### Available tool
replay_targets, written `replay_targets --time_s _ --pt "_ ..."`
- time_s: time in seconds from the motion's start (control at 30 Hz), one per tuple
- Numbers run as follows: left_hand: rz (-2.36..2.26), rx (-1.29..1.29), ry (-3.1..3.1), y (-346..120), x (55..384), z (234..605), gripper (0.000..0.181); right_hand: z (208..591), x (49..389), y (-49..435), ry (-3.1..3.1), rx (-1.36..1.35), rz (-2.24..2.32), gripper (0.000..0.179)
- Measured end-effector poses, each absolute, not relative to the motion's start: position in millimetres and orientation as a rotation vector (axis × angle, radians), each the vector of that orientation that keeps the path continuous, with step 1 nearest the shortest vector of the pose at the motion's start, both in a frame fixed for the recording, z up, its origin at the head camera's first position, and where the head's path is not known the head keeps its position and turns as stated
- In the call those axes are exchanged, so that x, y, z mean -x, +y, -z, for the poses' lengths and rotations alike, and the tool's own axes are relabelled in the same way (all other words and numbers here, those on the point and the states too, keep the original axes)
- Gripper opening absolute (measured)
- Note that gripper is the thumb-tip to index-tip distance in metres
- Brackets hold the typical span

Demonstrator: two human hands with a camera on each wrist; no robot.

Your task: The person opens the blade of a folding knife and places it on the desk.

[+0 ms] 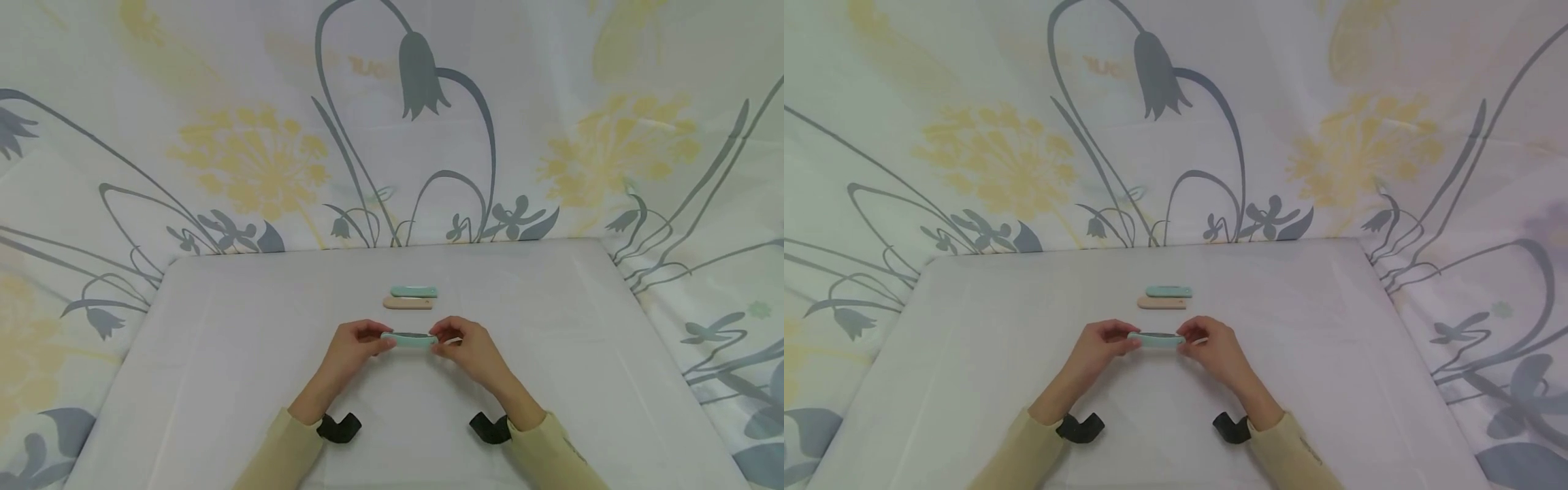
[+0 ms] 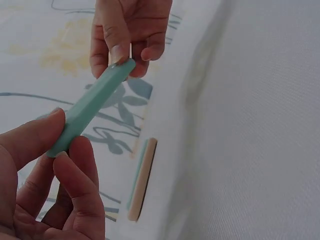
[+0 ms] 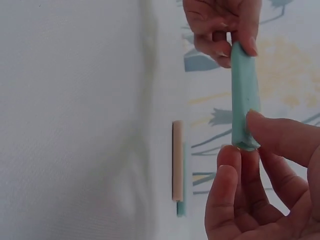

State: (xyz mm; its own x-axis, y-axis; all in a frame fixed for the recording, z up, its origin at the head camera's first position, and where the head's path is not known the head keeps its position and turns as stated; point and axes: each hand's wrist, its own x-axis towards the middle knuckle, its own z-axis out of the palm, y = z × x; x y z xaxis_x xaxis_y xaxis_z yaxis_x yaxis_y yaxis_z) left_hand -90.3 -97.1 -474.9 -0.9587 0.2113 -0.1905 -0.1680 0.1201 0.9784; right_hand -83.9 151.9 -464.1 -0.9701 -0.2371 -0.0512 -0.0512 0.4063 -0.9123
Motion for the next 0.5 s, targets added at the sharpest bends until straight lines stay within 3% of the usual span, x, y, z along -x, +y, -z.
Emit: replay_targets --time_s 0.5 --pt "-1.909 -0.093 2.136 -96 70 462 0.02 456 80 135 2.377 0.504 1.629 0.02"
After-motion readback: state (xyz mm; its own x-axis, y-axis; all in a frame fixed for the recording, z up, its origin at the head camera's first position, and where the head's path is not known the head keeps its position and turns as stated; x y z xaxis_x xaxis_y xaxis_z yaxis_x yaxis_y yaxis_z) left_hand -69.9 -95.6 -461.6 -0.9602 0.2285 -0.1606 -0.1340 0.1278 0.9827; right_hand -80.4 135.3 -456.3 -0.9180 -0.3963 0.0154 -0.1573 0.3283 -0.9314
